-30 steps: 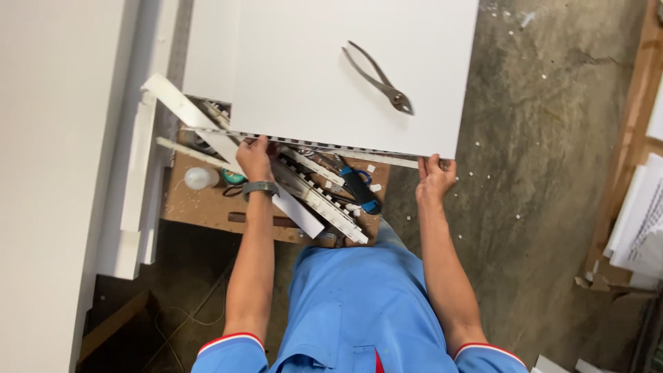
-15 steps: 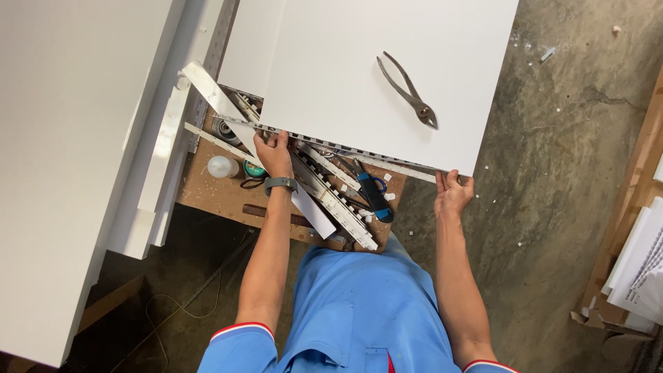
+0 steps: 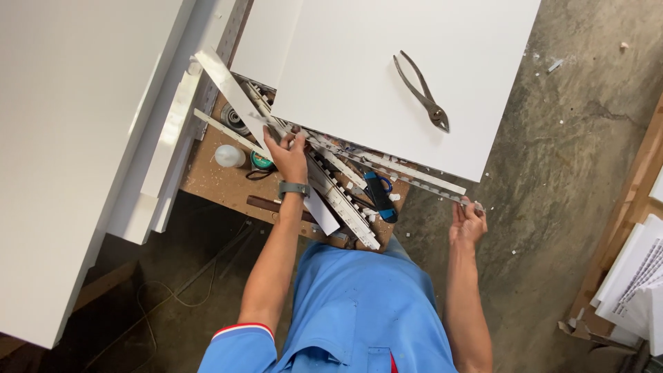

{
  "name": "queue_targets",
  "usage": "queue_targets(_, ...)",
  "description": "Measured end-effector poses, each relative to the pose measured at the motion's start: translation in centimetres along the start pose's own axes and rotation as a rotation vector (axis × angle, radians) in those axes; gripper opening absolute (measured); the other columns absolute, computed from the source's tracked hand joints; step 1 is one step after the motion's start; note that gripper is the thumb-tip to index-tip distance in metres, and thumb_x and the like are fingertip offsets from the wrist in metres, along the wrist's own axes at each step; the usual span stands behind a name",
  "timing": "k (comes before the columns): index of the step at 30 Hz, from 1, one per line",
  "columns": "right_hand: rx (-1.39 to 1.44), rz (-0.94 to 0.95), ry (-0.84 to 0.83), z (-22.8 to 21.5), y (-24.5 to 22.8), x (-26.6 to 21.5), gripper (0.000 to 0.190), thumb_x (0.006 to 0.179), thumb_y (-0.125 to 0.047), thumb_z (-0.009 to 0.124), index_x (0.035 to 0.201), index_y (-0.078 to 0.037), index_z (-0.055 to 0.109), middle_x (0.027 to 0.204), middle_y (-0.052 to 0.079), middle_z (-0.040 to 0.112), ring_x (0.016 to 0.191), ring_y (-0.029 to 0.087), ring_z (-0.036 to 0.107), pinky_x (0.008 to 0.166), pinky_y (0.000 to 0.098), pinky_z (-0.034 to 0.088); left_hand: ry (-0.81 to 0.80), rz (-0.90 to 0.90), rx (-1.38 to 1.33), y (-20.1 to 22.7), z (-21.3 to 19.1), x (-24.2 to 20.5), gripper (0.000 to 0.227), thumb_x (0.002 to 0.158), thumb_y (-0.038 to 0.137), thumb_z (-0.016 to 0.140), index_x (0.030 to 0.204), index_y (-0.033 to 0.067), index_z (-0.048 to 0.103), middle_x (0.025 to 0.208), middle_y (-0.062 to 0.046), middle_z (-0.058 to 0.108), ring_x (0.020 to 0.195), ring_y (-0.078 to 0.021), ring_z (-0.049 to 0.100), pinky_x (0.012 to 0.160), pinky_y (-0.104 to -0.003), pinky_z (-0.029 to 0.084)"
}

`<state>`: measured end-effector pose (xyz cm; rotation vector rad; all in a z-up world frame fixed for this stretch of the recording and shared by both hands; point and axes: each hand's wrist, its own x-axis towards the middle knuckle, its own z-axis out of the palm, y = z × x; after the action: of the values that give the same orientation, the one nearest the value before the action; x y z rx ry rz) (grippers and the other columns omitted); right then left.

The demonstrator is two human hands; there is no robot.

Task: Applying glue to a trim piece and attaching it to a large white board.

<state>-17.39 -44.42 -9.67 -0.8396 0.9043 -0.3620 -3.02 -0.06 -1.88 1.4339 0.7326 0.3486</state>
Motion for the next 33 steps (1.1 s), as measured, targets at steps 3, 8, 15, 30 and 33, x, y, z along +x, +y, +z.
queue_targets(3,-0.027,-0.026,0.015,-2.1,-1.4,1.0,0.016,0.104,-0.002,0.057,0.119,-0.005,0.052,0.112,0.019,0.073,0.105,0.031,0.074,0.097,0.0446,0.062,0.018,-0.04,-0.019,1.3,0.0,0.4,0.092,0.089,-0.001,0.069,0.161,0.0115,0.013,0.112,-0.008,0.064,0.095,-0.0153,0.067,0.079,-0.026,0.058)
queue_targets(8,-0.008,-0.073,0.036,-1.6,-3.9,0.1,0.014,0.104,-0.001,0.057,0.117,-0.003,0.052,0.109,0.018,0.074,0.103,0.031,0.076,0.093,0.044,0.062,0.012,-0.043,0.057,1.0,-0.1,1.3,0.093,0.088,-0.003,0.069,0.164,0.0142,0.018,0.101,-0.012,0.067,0.086,-0.0157,0.063,0.073,-0.028,0.055)
queue_targets(15,-0.043,-0.086,0.046,0.7,-4.5,-1.4,0.015,0.105,-0.004,0.056,0.119,-0.005,0.053,0.108,0.018,0.074,0.1,0.028,0.077,0.091,0.0416,0.062,0.012,-0.003,0.093,1.4,0.8,2.2,0.078,0.089,0.0,0.068,0.159,0.0088,0.033,0.105,-0.011,0.071,0.088,-0.0148,0.069,0.073,-0.028,0.059)
queue_targets(30,0.038,0.112,-0.024,-2.1,-1.9,4.2,0.036,0.111,-0.03,0.04,0.11,0.0,0.059,0.106,0.02,0.075,0.102,0.031,0.076,0.099,0.0454,0.063,0.17,0.028,-0.038,-0.6,3.7,0.8,0.087,0.092,-0.003,0.074,0.164,0.0128,0.027,0.152,-0.025,0.05,0.125,-0.0313,0.061,0.1,-0.035,0.057)
queue_targets(33,0.02,0.111,-0.103,-1.7,-1.5,4.6,0.034,0.112,-0.029,0.039,0.112,0.0,0.059,0.109,0.02,0.074,0.103,0.032,0.075,0.1,0.0472,0.062,0.169,-0.123,0.033,1.0,3.9,0.1,0.092,0.092,0.0,0.073,0.168,0.0158,0.024,0.144,-0.026,0.061,0.115,-0.0361,0.066,0.095,-0.036,0.057)
